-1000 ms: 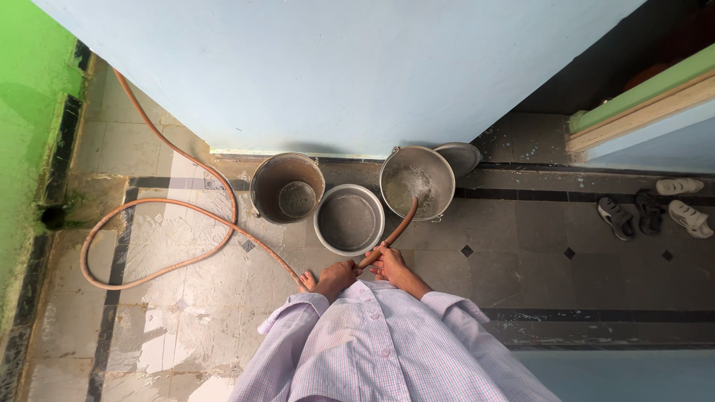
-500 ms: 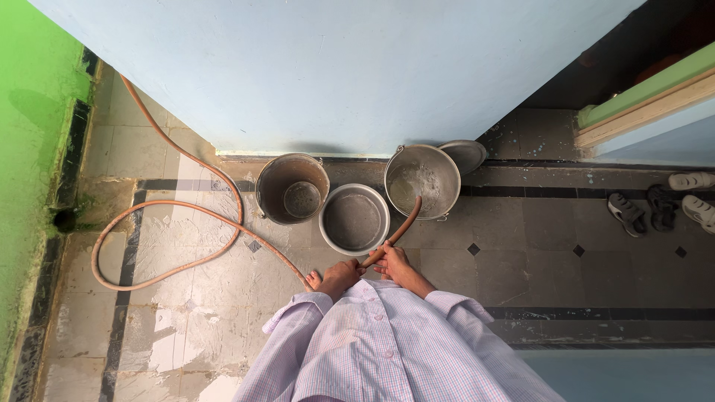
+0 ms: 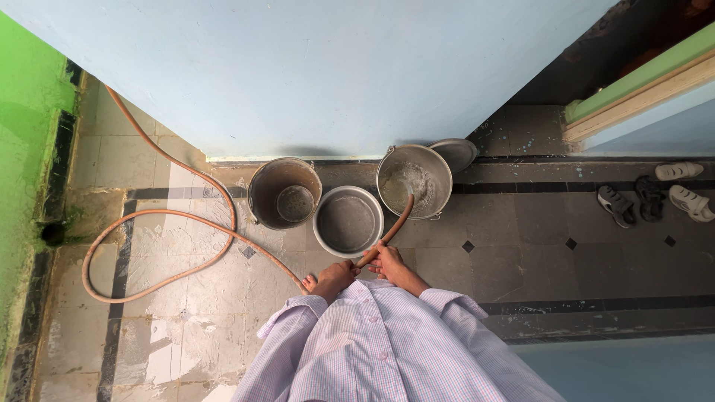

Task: The person uses a hose to fill several green plastic buckets and metal buckets with water. They move the hose between containers to ensure each one is filled.

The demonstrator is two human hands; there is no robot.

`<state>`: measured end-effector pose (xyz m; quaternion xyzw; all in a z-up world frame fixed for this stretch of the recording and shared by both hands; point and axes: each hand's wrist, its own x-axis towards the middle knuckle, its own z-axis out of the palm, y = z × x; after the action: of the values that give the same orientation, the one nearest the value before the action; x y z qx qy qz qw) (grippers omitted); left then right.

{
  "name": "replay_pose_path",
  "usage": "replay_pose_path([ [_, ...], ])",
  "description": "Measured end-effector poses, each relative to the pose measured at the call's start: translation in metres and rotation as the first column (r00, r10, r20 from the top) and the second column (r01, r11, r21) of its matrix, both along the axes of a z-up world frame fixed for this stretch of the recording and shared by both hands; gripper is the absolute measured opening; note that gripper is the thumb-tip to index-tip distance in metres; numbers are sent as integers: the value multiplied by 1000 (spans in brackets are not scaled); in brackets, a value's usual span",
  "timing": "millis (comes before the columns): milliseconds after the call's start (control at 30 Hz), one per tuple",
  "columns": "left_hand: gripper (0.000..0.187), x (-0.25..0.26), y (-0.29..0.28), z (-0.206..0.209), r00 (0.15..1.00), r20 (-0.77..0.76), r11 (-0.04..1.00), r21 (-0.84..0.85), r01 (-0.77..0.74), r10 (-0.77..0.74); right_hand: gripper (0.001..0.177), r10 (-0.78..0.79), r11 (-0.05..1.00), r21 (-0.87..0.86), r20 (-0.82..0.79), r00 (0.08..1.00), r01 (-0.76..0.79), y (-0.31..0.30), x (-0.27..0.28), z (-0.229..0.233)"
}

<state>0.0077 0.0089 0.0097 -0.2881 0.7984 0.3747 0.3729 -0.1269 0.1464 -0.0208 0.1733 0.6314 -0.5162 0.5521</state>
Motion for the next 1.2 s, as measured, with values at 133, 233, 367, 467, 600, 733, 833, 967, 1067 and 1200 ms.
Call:
replay_pose_path([
  [133,49,0,0,-1,1000,6,1000,6,2,-2,45,17,1000,8,-3,1000,-17,1,0,0],
  [233,50,2,0,-3,1000,-9,1000,-5,-8,8,46,18,1000,10,-17,1000,-17,0,2,0],
  [367,50,2,0,-2,1000,-8,1000,-4,-8,8,45,18,1000,7,-10,1000,-18,-1,1,0],
  [467,49,2,-1,-1,1000,-6,1000,-2,-5,5,44,23,1000,10,-11,1000,-23,-1,1,0],
  [600,49,2,-1,1,1000,8,1000,4,-4,4,43,34,999,10,-19,999,-34,-1,2,0],
  [733,48,2,0,4,1000,17,1000,-3,-22,22,43,30,999,12,-23,999,-30,-2,3,0],
  [833,48,1,-1,5,1000,27,1000,3,-11,11,42,31,999,22,-32,999,-30,-2,3,0],
  [967,48,3,-1,6,1000,13,1000,-1,-12,12,42,25,1000,13,-23,999,-25,-1,4,-1],
  [1067,48,5,-2,7,1000,-8,1000,1,-21,21,42,21,1000,-3,-20,1000,-21,-1,5,-1],
  [1200,48,6,-2,8,1000,-6,1000,5,-18,18,42,21,1000,0,-24,999,-21,-1,5,0],
])
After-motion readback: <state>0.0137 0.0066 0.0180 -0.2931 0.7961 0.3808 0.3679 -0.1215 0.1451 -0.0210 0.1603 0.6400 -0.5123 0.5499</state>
